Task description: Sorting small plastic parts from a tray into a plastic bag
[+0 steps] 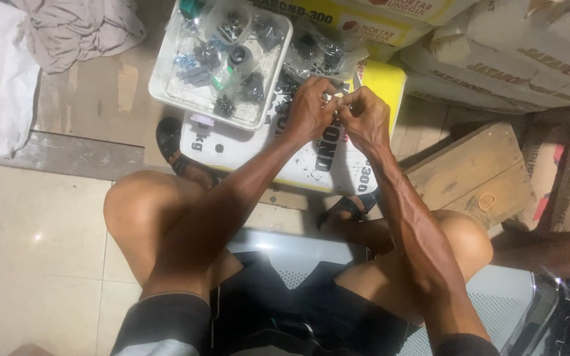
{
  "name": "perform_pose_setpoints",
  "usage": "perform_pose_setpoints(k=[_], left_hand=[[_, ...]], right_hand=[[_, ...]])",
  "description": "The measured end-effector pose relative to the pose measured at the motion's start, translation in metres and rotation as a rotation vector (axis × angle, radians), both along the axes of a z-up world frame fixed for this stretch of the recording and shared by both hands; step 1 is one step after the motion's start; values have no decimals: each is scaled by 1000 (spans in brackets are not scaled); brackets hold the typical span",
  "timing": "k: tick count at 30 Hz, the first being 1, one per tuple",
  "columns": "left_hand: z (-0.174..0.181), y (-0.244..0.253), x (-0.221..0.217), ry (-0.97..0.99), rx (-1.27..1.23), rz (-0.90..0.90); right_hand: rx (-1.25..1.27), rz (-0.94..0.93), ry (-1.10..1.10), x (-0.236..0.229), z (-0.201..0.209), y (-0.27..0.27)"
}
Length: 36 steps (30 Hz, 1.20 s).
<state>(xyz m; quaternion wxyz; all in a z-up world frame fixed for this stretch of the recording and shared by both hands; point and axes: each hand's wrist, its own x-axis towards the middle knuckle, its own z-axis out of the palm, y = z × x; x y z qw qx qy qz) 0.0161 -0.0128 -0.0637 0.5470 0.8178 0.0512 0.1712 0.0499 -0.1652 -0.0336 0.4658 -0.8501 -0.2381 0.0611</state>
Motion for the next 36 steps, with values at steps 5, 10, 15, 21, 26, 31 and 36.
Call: perform_pose_setpoints(k=[5,10,15,21,26,31,36], left_hand=[[6,5,-12,136,123,-70],[11,16,-26,343,282,14],[-62,14,-23,456,315,6],[-31,11,-27,497,256,-1],[-34,13,-25,488,241,21],[-28,13,-27,474,243,44],[-22,12,-24,520,276,11]], right_hand=[[-93,24,-26,3,-27,1],[-309,-2,-2,13,-42,0],[-261,-53,28,24,-58,7],[-165,-20,-23,24,-102,24],[-407,28,-85,26,-141,15],[-515,71,-120,25,-157,15],[-591,129,-3,19,-148,10]])
